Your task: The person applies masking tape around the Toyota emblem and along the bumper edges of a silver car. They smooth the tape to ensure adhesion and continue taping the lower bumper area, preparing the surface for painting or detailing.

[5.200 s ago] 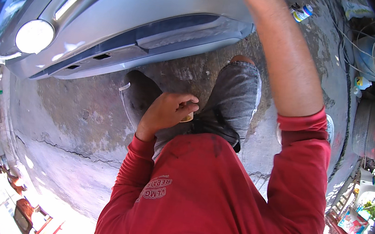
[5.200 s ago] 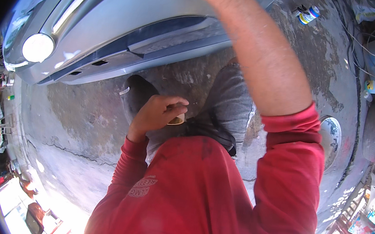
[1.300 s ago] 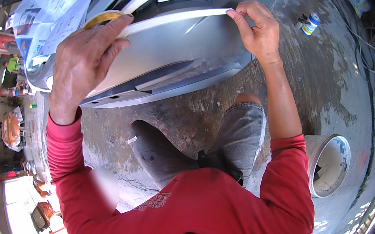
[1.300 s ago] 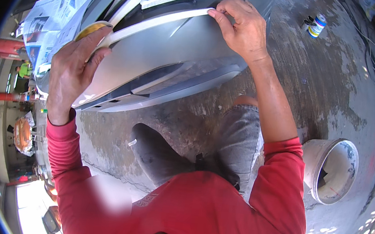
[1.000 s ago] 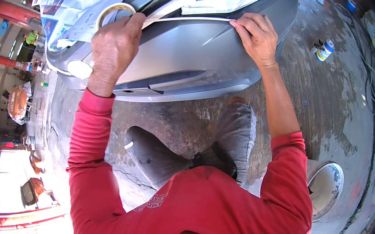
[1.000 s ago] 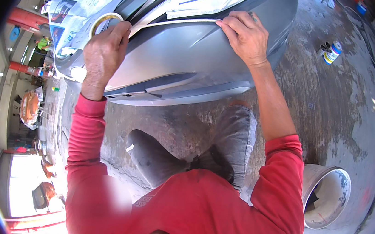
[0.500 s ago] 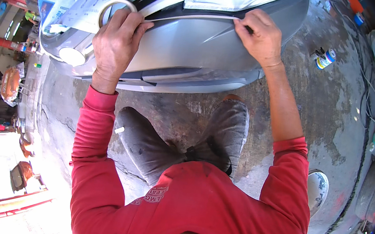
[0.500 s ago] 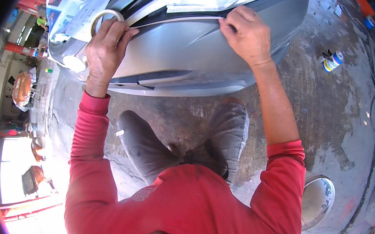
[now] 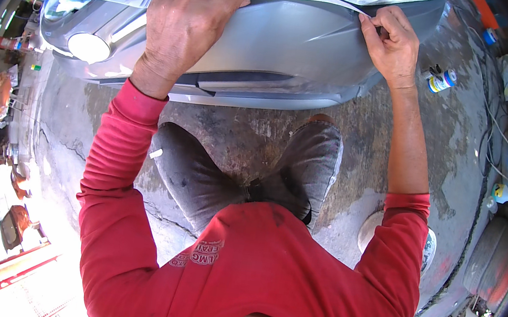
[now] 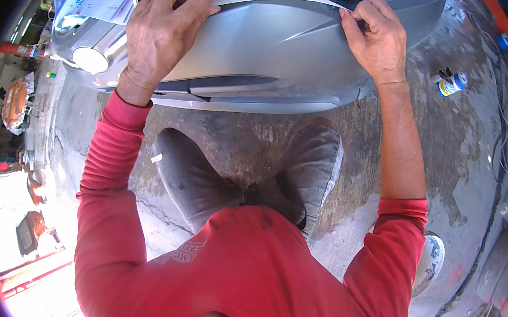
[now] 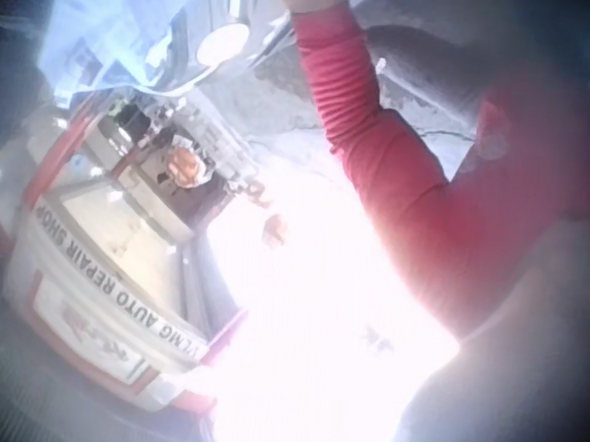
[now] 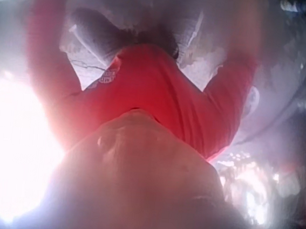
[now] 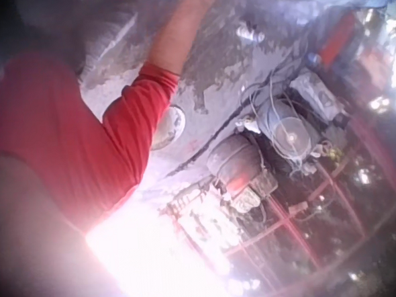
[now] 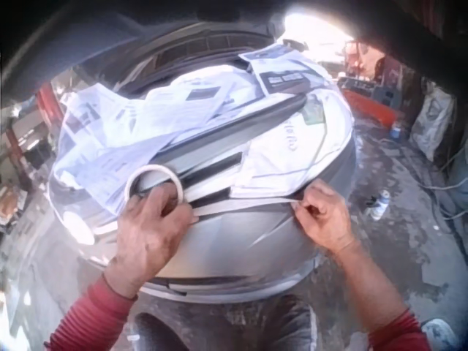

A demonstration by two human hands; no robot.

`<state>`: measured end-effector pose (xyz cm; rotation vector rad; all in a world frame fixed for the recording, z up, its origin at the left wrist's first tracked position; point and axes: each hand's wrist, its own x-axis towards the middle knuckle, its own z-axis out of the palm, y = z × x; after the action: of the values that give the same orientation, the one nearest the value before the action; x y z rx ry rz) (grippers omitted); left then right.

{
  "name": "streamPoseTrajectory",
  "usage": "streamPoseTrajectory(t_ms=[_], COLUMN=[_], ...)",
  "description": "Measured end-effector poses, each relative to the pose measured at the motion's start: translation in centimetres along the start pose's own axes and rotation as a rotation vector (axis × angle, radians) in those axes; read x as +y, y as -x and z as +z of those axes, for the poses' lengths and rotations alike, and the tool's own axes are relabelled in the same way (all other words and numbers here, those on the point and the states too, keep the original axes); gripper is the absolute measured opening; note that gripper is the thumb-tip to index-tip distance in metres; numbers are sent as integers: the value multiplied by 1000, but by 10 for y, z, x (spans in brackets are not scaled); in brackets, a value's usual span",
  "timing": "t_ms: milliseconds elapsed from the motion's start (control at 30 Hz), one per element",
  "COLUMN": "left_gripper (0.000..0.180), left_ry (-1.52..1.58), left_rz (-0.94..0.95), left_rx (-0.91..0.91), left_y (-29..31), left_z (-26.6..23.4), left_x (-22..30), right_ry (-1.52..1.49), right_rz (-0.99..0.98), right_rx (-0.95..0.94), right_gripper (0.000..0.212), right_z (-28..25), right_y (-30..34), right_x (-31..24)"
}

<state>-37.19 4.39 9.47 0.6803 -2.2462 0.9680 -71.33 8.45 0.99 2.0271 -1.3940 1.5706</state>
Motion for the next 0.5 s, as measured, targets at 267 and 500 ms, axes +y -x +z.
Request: streamPoseTrajectory(t_ms=[267,500], left_gripper=[16,22], left_ry=[44,41], left_rz=[108,217], left_rx=[-12,53], left_y=[-10,-7], left_z=[-15,-1], left_x=[-8,-23], right_ry=[128,257], right_rz=[36,24], right_rx=[71,68], right_gripper=[28,30], right_z=[9,8], right_y=[6,7], right_x=[-12,-10])
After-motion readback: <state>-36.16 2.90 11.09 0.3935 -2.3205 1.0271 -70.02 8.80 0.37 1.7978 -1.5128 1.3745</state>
